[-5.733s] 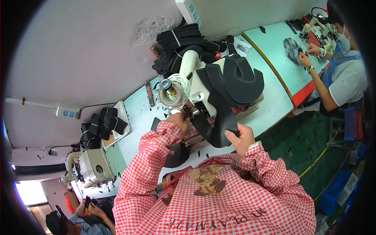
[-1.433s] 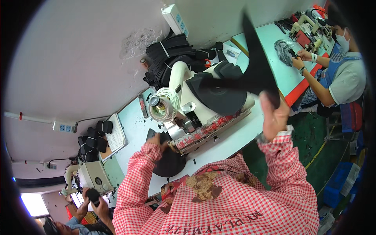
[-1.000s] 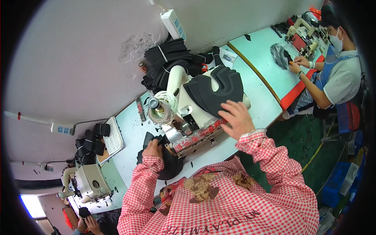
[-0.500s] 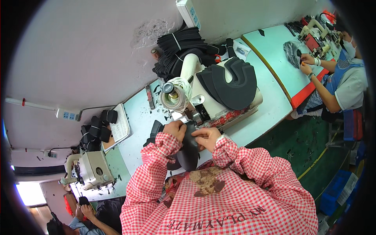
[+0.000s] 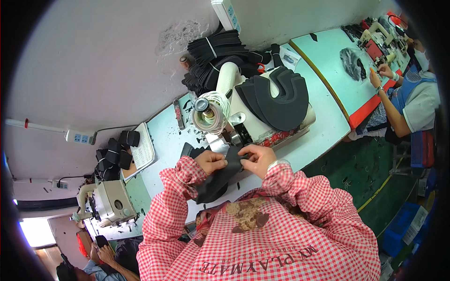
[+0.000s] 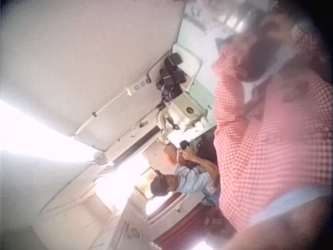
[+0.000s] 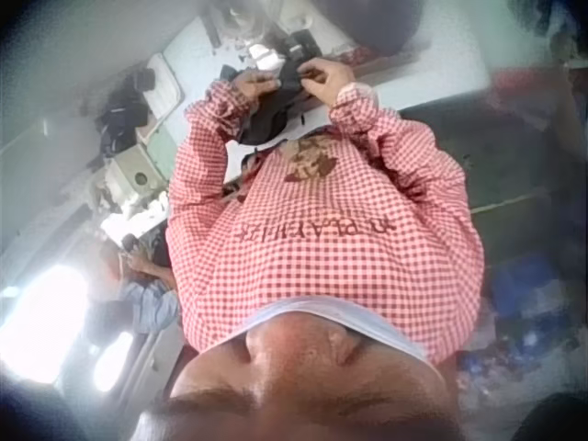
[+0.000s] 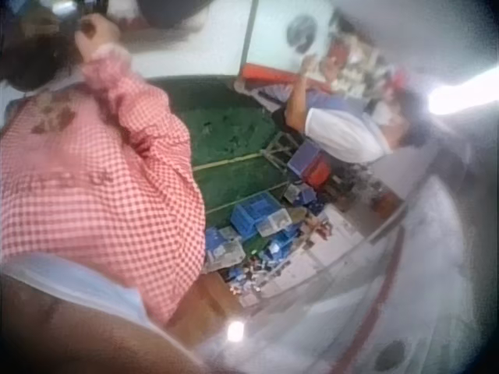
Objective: The person stitches shoe parts together using an industrial sewing machine.
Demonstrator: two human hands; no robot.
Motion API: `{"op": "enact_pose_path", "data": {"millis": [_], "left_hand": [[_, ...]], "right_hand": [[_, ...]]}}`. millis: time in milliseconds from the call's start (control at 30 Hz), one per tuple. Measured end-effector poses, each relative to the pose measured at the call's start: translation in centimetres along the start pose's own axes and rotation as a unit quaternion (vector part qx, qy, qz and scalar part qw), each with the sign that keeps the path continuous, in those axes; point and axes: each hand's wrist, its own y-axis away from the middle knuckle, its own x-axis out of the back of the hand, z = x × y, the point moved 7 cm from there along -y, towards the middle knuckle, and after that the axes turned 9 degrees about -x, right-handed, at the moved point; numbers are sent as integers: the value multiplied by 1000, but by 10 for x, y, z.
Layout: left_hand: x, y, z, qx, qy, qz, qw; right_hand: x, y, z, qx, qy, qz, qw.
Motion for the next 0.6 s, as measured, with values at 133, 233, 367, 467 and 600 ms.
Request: {"op": "enact_pose_path", "data": {"millis": [133,233,367,467,600], "left_hand": [[23,-2,-13,144,6,60,988],[39,-14,-10,180,19,60,982],[47,-17,-15,182,12,56,982],[49,-17,-18,185,27,51,981],[50,-25,-17,184,47,37,981]], "right_hand": [[-18,1,0,72,58,41,995],[-31,-2,6,27,2,5,1000],[-31,-5,11,32,26,7,999],[-11,4,22,18,-38,23,999],[8,19,48,-167,-171,-95,966]]}}
